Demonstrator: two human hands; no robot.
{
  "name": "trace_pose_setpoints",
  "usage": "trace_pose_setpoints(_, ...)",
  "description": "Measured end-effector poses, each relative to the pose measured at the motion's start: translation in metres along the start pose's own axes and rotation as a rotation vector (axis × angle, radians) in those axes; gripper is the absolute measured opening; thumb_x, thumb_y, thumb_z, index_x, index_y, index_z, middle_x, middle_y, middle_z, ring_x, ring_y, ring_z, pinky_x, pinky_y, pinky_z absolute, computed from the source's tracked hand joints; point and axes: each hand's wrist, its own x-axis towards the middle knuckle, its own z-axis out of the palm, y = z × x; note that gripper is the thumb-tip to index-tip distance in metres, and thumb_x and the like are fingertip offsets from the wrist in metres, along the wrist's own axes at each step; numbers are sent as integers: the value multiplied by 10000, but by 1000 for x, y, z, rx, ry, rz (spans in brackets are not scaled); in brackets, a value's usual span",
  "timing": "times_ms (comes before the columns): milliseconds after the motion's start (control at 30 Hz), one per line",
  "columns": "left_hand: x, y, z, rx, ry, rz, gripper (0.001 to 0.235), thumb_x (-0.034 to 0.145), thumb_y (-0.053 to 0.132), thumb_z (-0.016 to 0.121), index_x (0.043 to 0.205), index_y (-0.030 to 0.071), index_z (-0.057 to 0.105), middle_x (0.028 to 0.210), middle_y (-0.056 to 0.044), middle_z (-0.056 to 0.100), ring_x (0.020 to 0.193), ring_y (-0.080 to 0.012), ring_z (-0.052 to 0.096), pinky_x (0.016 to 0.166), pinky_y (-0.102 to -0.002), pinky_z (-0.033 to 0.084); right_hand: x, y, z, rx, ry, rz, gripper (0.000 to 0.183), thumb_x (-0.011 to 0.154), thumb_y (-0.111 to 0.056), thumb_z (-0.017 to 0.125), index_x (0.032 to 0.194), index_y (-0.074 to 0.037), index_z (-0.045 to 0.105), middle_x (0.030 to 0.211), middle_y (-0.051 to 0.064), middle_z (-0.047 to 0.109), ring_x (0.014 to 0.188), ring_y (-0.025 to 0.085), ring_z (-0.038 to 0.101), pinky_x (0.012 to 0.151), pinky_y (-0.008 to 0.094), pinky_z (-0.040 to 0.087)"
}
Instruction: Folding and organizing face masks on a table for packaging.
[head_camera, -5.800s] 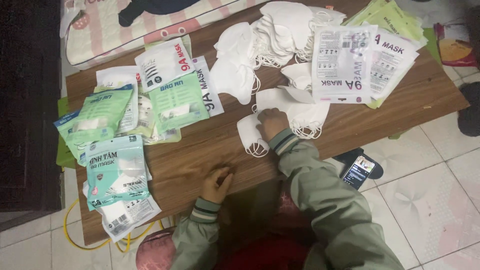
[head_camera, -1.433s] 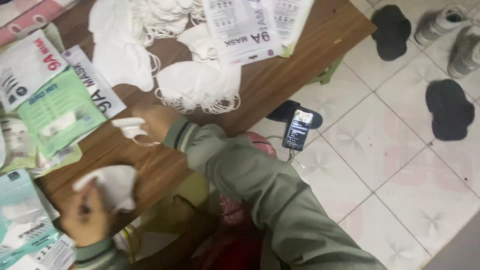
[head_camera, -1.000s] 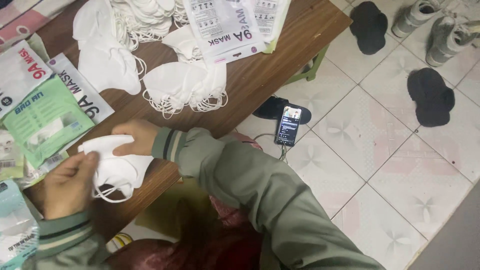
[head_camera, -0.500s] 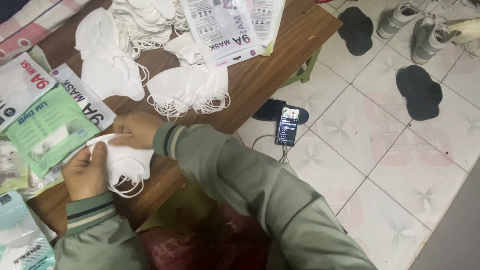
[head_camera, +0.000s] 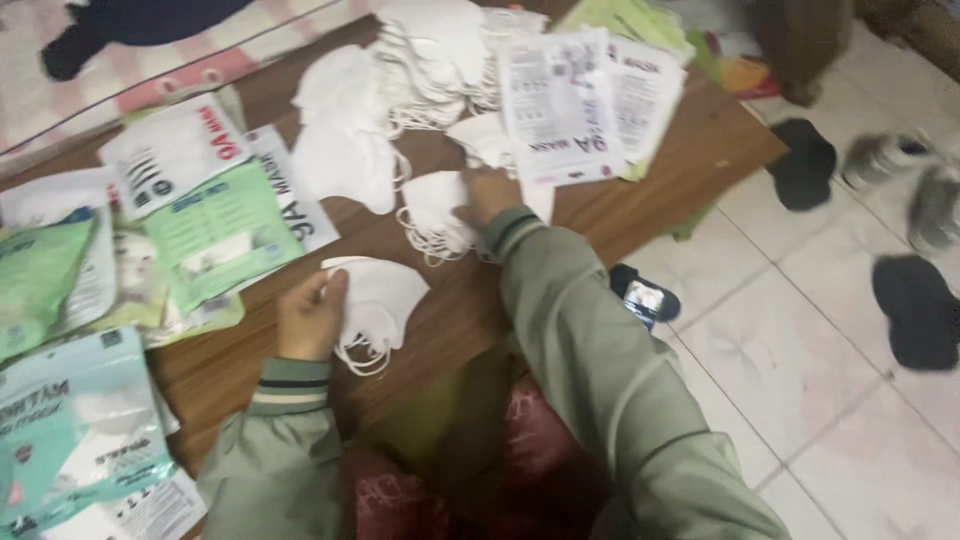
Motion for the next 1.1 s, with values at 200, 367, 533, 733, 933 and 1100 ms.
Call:
trace_pose_setpoints(200, -7, 3, -10, -193, -7, -103, 124, 1010, 217, 695, 1013, 150, 799, 790, -57, 718, 765, -132, 621, 702, -292, 536, -18, -25, -41, 6, -108, 55, 822, 779, -419, 855, 1483, -190, 498, 1368, 143, 605, 1296, 410, 543, 1041, 601, 443)
trace_pose_setpoints(367, -10, -15, -26, -204, 47, -173, 136, 983, 262, 731, 1045, 175, 814, 828, -91, 746, 802, -117, 655, 697, -299, 551, -22, -53, -28, -55, -150, -129, 713, 783, -410, 844, 1408, -188, 583, 1324, 107, 640, 1264, 353, 590, 1042, 533, 490)
trace_pose_setpoints(533, -6, -26, -29, -340, 44, -217, 151, 1000, 218, 695, 1046, 119, 799, 800, -76, 739, 735, -135, 670, 670, -281, 572, -17, -69, -14, -158, -162, -197, 590, 795, -399, 828, 1320, -211, 635, 1246, 67, 661, 1196, 315, 624, 994, 491, 517)
trace_pose_setpoints(733, -16, -16, -25, -414, 50, -221, 128, 985, 192, 711, 1002, 105, 803, 808, -94, 752, 735, -141, 696, 655, -278, 595, -17, -64, -9, -208, -102, -276, 561, 775, -343, 825, 1282, -184, 644, 1244, 86, 646, 1186, 331, 629, 1003, 498, 502)
trace_pose_setpoints(933, -20, -7, -29, -424, 33, -223, 157, 996, 194, 707, 1046, 76, 797, 863, -105, 761, 777, -152, 693, 703, -312, 603, -19, -64, -6, -283, -97, -293, 515, 822, -309, 769, 1304, -183, 638, 1242, 82, 673, 1228, 310, 616, 1071, 493, 423)
trace_pose_setpoints(1100, -26, 4, -46, -356, 57, -218, 157, 1000, 201, 701, 1051, 93, 801, 900, -99, 763, 850, -165, 696, 776, -346, 595, -11, -56, 8, -119, 44, -338, 264, 839, -210, 731, 1100, -182, 708, 986, 45, 725, 1018, 276, 706, 937, 426, 504)
